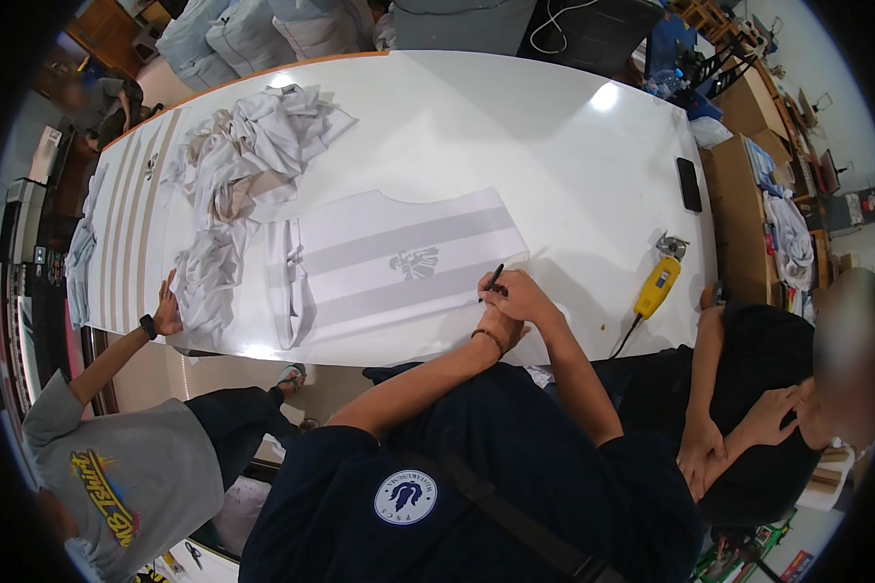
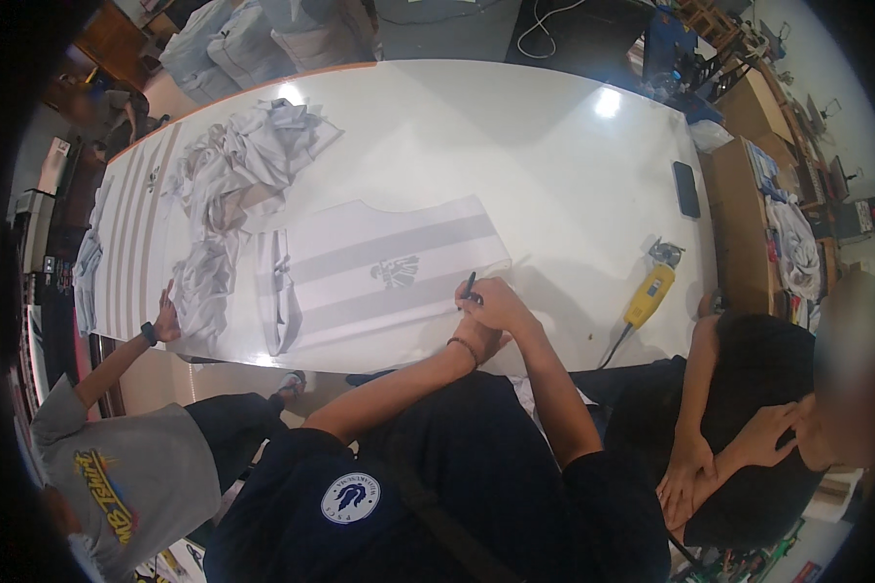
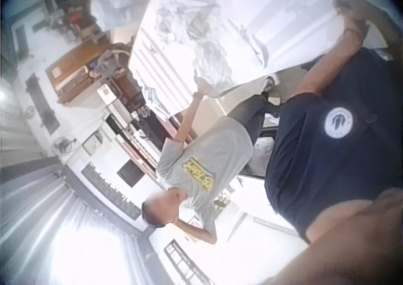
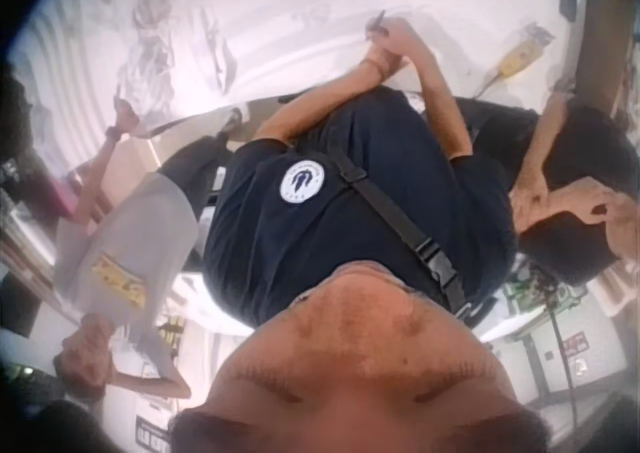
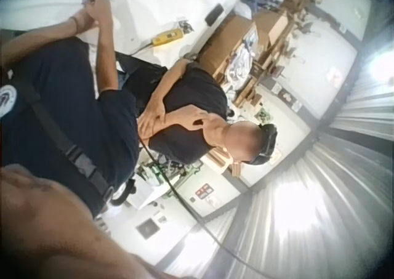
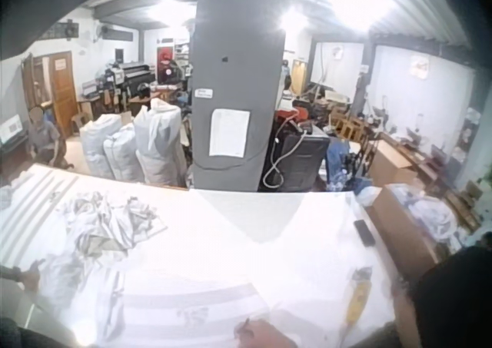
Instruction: The person lays a white striped t-shirt on a table, places a template on it, and uses a yellow electric cutter to cut along the template's edge. They remove the template and repeat the process on another t-shirt, handling the fabric and tools throughout.
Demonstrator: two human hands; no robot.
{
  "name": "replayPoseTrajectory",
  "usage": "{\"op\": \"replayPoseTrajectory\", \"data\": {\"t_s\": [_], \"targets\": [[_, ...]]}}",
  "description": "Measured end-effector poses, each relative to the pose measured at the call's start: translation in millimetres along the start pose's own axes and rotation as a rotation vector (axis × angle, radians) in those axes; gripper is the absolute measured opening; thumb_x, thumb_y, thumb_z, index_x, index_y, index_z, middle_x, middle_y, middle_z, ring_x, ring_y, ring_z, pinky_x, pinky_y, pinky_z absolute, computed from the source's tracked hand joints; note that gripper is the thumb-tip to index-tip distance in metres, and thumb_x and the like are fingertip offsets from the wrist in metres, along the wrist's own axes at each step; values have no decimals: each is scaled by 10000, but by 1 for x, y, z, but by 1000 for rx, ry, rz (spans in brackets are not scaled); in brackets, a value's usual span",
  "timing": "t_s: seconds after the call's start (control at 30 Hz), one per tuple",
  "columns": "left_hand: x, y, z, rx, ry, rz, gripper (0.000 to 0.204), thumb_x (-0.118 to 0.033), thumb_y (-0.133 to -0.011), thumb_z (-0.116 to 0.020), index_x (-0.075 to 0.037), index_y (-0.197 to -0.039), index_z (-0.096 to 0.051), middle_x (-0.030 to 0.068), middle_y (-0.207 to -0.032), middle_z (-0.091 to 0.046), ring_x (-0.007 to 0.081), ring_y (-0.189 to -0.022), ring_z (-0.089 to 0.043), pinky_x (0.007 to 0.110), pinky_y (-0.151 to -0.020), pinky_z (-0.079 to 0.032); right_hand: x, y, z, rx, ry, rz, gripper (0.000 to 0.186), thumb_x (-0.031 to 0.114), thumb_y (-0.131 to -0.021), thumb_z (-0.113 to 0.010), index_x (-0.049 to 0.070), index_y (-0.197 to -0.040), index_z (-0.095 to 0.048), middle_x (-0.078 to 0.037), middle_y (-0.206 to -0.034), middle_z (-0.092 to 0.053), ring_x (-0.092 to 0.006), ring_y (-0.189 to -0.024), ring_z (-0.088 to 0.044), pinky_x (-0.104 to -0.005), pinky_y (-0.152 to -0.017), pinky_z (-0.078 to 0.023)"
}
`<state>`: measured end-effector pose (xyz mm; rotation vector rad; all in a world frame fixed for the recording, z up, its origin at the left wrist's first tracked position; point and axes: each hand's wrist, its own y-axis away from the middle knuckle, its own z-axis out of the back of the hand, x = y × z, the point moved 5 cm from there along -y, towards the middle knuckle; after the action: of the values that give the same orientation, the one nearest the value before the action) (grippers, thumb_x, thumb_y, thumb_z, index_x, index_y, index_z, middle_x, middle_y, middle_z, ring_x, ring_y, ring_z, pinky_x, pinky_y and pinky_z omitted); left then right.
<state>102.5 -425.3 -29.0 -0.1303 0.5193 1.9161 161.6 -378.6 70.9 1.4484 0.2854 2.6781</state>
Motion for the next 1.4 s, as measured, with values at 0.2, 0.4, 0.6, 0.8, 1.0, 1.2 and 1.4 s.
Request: {"op": "replayPoseTrajectory", "data": {"t_s": [0.2, 0.4, 0.6, 0.8, 1.0, 1.2, 1.4], "targets": [[-3, 14, 41, 45, -14, 60, 792, -555, -950, -602, 17, -1482, -472, 252, -1555, -409, 456, -1446, -333, 607, -1041, -454, -21, -4, 7, -194, 83, 43, 174, 220, -842, -721, 75, -937, -734, -129, -922, -736, -340, -866, -683, -429, -800, -536], [-5, 19, 53, -187, -190, 66, 892, -566, -885, -660, 115, -1431, -479, 303, -1547, -371, 419, -1337, -408, 545, -949, -540, -67, 19, 73, -781, 273, -78, 128, 99, -890, -636, 67, -993, -704, -117, -934, -719, -338, -904, -660, -421, -845, -507], [16, 23, 62, -215, 113, 31, 605, -414, -910, -668, 46, -1298, -602, 238, -1490, -470, 377, -1321, -502, 464, -953, -550, -59, 40, 81, -547, 52, -277, 201, 28, -901, -572, 35, -1067, -685, -151, -973, -706, -370, -978, -645, -482, -855, -499], [65, 72, 113, -445, 429, 133, 339, -300, -900, -697, -92, -1169, -701, 125, -1273, -666, 308, -1156, -646, 433, -907, -571, -37, 25, 41, -188, 324, -208, 759, 216, -762, -825, 179, -1441, -488, -213, -1149, -550, -453, -1057, -570, -523, -926, -477], [135, 137, 127, -682, 538, 299, 275, -219, -866, -769, -59, -1084, -725, 122, -1076, -725, 304, -988, -690, 413, -805, -575, -44, 13, 49, -317, 364, -136, 521, 143, -789, -828, 109, -1246, -582, -168, -1177, -532, -395, -1071, -542, -482, -957, -463], [144, 121, 161, -780, 698, 285, 378, -202, -873, -798, -38, -1196, -690, 130, -1089, -739, 241, -959, -720, 352, -789, -587, -32, -16, 82, -115, -61, -120, 195, 63, -909, -732, 18, -1037, -592, -105, -929, -651, -277, -874, -622, -377, -823, -497], [140, 46, 187, -355, 920, 227, 528, -299, -934, -744, -20, -1351, -580, 161, -1118, -721, 211, -902, -730, 319, -728, -591, 3, -63, 80, -57, -147, 9, 303, 148, -899, -754, 38, -1120, -578, -143, -986, -640, -317, -925, -624, -401, -790, -495]]}}
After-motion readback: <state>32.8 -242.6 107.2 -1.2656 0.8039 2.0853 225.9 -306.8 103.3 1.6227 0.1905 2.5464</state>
